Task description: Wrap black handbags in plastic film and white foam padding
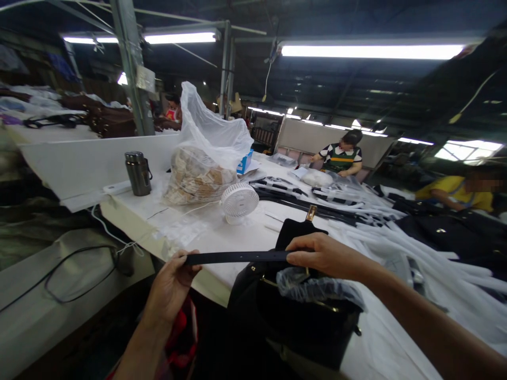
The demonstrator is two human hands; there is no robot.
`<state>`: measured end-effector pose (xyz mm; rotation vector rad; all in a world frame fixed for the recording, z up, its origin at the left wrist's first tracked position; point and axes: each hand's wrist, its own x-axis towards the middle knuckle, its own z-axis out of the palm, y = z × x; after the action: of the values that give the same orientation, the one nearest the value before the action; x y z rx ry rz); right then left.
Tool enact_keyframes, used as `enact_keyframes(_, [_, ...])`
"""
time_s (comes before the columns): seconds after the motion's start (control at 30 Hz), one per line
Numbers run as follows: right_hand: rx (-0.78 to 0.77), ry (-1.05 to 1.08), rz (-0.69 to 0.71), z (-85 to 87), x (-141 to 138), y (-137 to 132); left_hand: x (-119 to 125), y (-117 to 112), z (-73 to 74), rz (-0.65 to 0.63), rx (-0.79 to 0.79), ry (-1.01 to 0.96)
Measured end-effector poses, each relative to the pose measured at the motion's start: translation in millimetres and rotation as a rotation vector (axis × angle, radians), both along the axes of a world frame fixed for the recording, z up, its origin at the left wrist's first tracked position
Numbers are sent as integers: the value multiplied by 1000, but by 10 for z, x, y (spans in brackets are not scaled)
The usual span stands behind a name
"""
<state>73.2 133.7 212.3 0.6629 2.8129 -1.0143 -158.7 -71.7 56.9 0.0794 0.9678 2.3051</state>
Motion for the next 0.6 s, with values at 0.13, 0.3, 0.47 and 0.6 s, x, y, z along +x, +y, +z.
enact_keyframes(0.13, [-82, -3, 39, -56, -6, 64, -36, -67, 34, 105, 45, -108])
enact_keyframes(0.3, [-40, 14, 136, 81, -154, 36, 182, 77, 296, -16, 113, -26])
enact_keyframes(0.47, [-46, 131, 146, 345, -396, -211, 464, 359, 515, -119, 83, 251])
enact_keyframes(0.6, [322, 358, 45, 514, -511, -483, 628, 485, 570, -130, 8, 449])
